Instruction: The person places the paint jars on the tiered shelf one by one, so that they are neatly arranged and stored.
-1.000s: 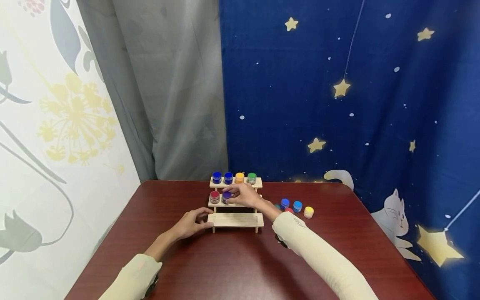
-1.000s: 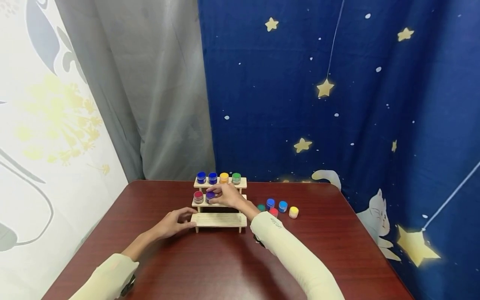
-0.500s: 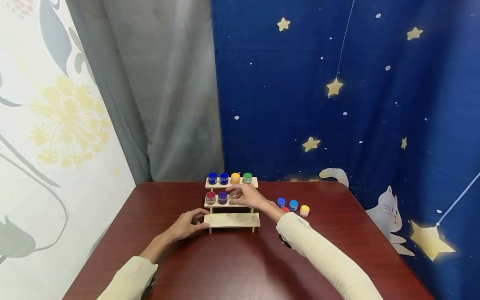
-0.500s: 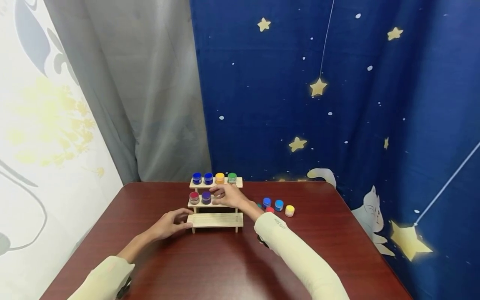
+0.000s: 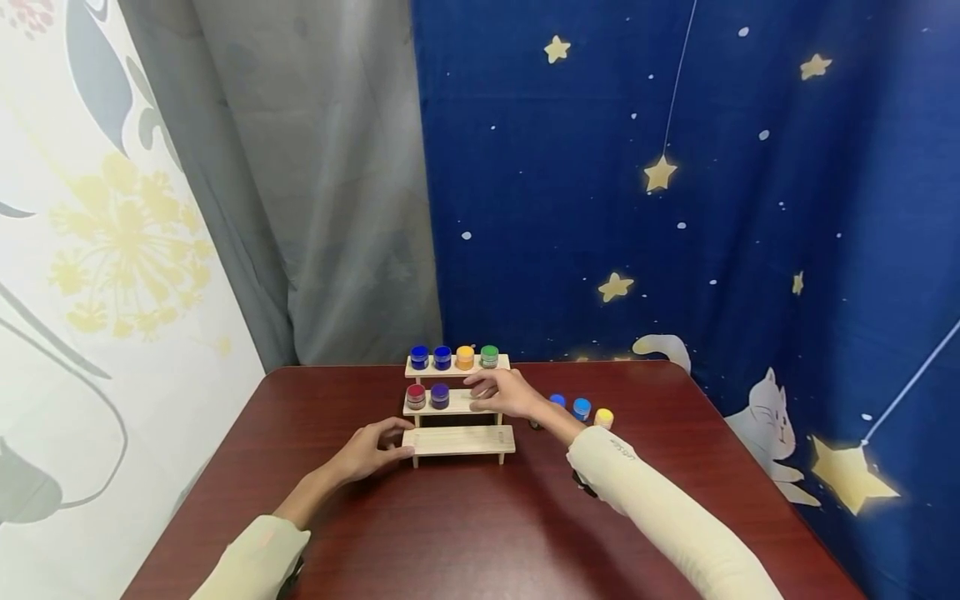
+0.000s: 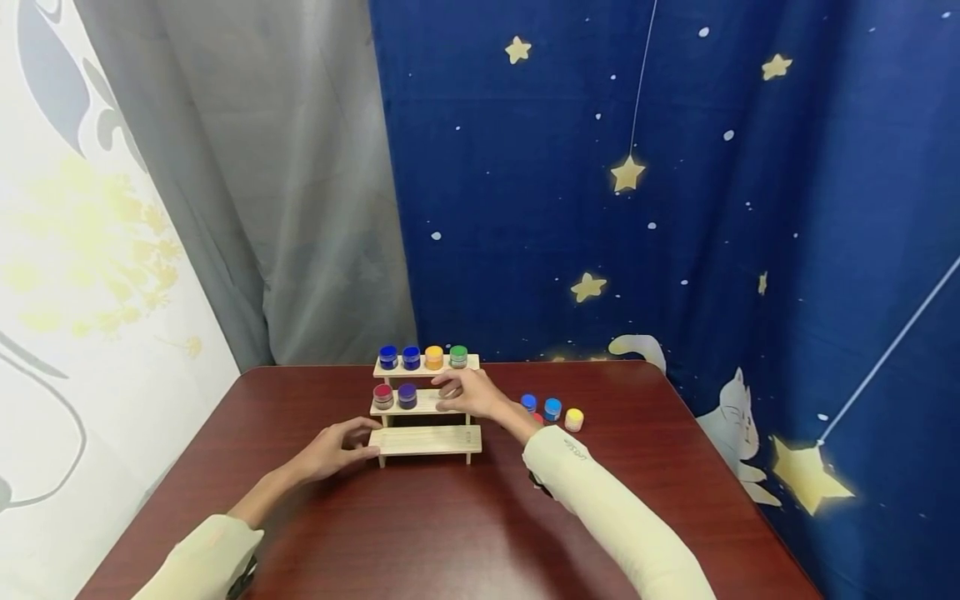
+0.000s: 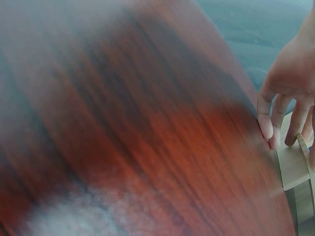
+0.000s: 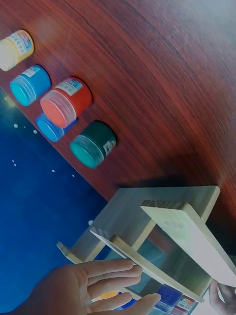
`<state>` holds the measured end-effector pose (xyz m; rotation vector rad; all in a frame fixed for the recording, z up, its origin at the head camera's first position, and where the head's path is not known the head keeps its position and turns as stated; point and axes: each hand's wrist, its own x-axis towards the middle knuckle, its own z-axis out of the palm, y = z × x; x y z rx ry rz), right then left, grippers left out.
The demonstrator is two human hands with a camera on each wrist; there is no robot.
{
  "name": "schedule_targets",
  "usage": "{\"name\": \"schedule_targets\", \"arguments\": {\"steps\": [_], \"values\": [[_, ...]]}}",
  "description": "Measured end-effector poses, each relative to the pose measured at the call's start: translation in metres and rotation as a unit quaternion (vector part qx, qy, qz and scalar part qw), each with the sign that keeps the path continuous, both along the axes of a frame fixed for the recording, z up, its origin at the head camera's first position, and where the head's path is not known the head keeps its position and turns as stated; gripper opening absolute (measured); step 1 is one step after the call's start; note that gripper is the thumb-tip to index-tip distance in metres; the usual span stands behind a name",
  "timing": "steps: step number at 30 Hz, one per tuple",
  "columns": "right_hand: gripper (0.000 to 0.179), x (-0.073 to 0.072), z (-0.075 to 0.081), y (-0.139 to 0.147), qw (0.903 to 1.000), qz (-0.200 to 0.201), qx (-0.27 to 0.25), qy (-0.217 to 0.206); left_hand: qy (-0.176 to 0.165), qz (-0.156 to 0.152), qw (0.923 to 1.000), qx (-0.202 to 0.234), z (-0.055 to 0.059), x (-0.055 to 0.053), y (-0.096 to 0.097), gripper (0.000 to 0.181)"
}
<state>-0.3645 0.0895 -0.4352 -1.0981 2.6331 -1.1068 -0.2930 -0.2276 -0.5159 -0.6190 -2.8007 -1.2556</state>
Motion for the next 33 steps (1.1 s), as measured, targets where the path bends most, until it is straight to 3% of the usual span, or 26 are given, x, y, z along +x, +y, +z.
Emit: {"name": "schedule_targets", "arguments": {"steps": [13, 33], "values": [[0.046, -0.002, -0.001, 0.024, 0.9999, -0.004, 0.013, 0.003, 0.004, -0.006, 1.0000, 0.004, -0.001, 0.000, -0.001, 0.037], [0.044, 0.001, -0.003, 0.070, 0.9990, -0.028, -0.024, -0.027, 0.000, -0.006, 1.0000, -0.001, 0.001, 0.000, 0.000, 0.037]]}}
